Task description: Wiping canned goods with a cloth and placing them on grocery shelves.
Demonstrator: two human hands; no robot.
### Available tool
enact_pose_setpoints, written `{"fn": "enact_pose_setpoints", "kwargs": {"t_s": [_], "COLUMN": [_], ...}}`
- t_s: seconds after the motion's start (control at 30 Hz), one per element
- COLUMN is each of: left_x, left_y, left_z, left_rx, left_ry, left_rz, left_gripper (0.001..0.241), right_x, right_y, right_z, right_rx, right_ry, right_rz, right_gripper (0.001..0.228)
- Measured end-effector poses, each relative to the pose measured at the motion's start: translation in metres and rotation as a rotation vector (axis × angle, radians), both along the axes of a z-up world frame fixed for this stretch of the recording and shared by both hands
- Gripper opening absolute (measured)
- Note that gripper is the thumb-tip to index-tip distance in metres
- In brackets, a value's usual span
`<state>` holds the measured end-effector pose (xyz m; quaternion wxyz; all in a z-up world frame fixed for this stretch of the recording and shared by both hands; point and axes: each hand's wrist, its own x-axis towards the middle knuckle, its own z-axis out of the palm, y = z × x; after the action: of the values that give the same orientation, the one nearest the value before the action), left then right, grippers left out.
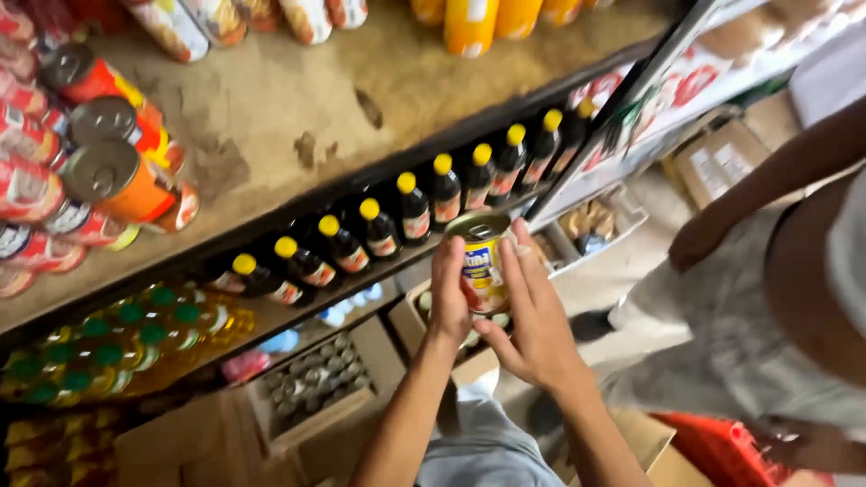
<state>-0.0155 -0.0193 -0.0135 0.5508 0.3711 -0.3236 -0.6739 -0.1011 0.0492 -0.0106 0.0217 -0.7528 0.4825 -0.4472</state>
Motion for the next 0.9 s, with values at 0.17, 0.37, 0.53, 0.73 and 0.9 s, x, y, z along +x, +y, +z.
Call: {"fn": "enact_pose_setpoints", "kwargs": {"t_s": [0.17,0.37,0.53,0.73,0.9], "left_x": [-0.037,-0.070,-0.079,-0.085,-0.085], "left_y": [-0.022,-0.036,-0.052,-0.048,-0.084], "left_z": [0.002,-0.025,-0.022,-0.010,0.002], "left_rx": [-0.259,-0.355,-0.161,-0.344,-0.353], "left_ry": [0.160,0.027,0.244,0.064,0.331], "left_rz": [0.120,-0.071,0.092,-0.014,-0.031], "left_gripper": [0.047,0.084,0.060,0.058,0.042], "right_x": [-0.036,-0.077,-0.082,-0.085,-0.083], "right_y": [-0.004,-0.043,-0.028,-0.057,-0.052], "right_z": [-0.016,0.017,-0.010,0.021,0.003], "right_rx": [-0.077,-0.038,-0.032,-0.082,-0.123], "right_ry": [0.098,-0.031,0.089,0.030,0.056], "right_rz": [-0.015,-0.010,0.081,0.000,-0.008], "right_gripper": [0.081,0.099,0.102,0.093,0.097]}}
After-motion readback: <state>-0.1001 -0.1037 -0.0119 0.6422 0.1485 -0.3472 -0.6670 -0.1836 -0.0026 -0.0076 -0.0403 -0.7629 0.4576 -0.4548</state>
